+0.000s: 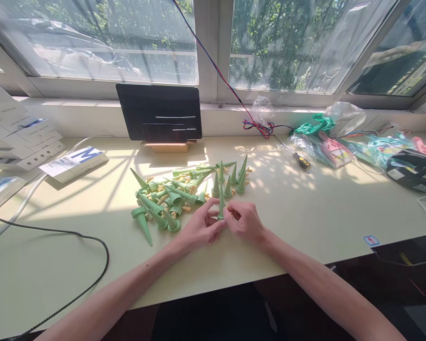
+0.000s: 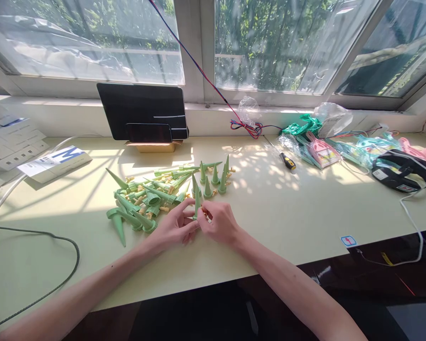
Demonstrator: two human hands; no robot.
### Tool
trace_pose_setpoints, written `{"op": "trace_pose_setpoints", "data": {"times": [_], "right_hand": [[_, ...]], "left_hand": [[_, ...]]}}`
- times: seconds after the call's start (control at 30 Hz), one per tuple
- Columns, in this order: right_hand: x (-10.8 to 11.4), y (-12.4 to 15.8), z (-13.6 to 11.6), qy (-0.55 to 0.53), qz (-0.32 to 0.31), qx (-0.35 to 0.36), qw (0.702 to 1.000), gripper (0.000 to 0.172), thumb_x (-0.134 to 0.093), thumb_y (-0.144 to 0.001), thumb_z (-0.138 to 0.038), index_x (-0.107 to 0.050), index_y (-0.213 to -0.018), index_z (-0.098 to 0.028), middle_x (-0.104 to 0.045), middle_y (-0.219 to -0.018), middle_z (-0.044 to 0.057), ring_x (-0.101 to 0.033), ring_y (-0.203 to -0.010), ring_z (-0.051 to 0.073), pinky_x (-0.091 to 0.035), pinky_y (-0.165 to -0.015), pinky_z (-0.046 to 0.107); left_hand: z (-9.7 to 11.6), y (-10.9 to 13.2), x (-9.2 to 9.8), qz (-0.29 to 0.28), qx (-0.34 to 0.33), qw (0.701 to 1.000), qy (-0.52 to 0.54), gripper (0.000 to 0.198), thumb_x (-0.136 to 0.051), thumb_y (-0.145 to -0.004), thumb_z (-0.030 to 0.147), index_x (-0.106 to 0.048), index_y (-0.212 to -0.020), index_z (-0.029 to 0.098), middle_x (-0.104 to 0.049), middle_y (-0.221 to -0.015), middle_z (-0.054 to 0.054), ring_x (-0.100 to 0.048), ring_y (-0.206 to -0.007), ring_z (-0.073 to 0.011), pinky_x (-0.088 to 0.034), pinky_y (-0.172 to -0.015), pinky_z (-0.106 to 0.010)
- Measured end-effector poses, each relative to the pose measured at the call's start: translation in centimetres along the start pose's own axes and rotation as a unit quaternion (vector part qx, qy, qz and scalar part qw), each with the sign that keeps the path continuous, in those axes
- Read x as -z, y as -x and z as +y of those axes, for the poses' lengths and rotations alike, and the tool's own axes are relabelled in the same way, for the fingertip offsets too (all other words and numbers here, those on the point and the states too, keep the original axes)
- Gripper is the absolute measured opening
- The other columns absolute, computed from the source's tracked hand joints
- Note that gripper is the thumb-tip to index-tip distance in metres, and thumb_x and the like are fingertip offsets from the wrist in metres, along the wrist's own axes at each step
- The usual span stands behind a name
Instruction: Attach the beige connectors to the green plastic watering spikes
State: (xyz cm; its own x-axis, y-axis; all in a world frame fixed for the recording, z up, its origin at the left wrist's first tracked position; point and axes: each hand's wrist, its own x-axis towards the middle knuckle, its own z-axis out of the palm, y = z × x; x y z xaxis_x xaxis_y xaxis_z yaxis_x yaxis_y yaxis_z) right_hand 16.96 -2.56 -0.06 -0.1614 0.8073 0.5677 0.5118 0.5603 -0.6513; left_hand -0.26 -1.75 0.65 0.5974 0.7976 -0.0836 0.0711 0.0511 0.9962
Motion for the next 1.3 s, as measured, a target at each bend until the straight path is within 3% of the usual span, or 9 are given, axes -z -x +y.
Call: {"op": "trace_pose_setpoints", "data": {"times": [0.5,0.83,1.03,1.3], "right_hand": [[0.1,-0.1,-0.1,-0.013,-0.010,-0.037,0.999,0.033,-0.051,-0.085,-0.019,-0.031,-0.059,-0.021,-0.030,-0.051,-0.007,-0.026,-0.047,0.008,-0.023,-0.047,0.025],[0.0,-0.2,0.2,-0.021,-0.011,-0.027,0.999,0.033,-0.056,-0.084,-0.023,-0.034,-0.060,-0.020,-0.028,-0.052,-0.007,-0.025,-0.048,0.008,-0.023,-0.047,0.024],[0.3,-0.6,0.2,-0.037,0.014,-0.050,0.998,0.034,-0.056,-0.091,-0.035,-0.048,-0.062,-0.019,-0.035,-0.051,-0.007,-0.031,-0.047,0.008,-0.028,-0.048,0.024],[0.0,-0.8,1.3,-0.023,0.021,-0.066,0.997,0.044,-0.042,-0.101,-0.038,-0.048,-0.062,-0.019,-0.036,-0.052,-0.005,-0.033,-0.047,0.010,-0.027,-0.049,0.025]], "left_hand": [[-0.1,0.0,0.0,0.012,0.008,1.000,0.008,0.045,-0.065,-0.088,0.045,-0.039,-0.119,0.024,-0.064,-0.078,0.001,-0.056,-0.047,-0.0105,-0.040,-0.039,-0.020],[-0.2,-0.2,0.2,0.009,0.001,1.000,-0.001,0.045,-0.064,-0.090,0.044,-0.040,-0.122,0.022,-0.065,-0.084,-0.002,-0.056,-0.049,-0.0102,-0.042,-0.040,-0.021],[0.8,-0.3,0.3,0.065,-0.014,0.998,0.000,0.047,-0.065,-0.088,0.045,-0.044,-0.123,0.023,-0.061,-0.083,0.000,-0.055,-0.047,-0.0091,-0.044,-0.041,-0.021],[2.1,-0.1,0.3,0.193,-0.064,0.979,-0.032,0.059,-0.066,-0.086,0.046,-0.045,-0.134,0.019,-0.061,-0.086,-0.004,-0.049,-0.051,-0.0075,-0.043,-0.046,-0.022]]}}
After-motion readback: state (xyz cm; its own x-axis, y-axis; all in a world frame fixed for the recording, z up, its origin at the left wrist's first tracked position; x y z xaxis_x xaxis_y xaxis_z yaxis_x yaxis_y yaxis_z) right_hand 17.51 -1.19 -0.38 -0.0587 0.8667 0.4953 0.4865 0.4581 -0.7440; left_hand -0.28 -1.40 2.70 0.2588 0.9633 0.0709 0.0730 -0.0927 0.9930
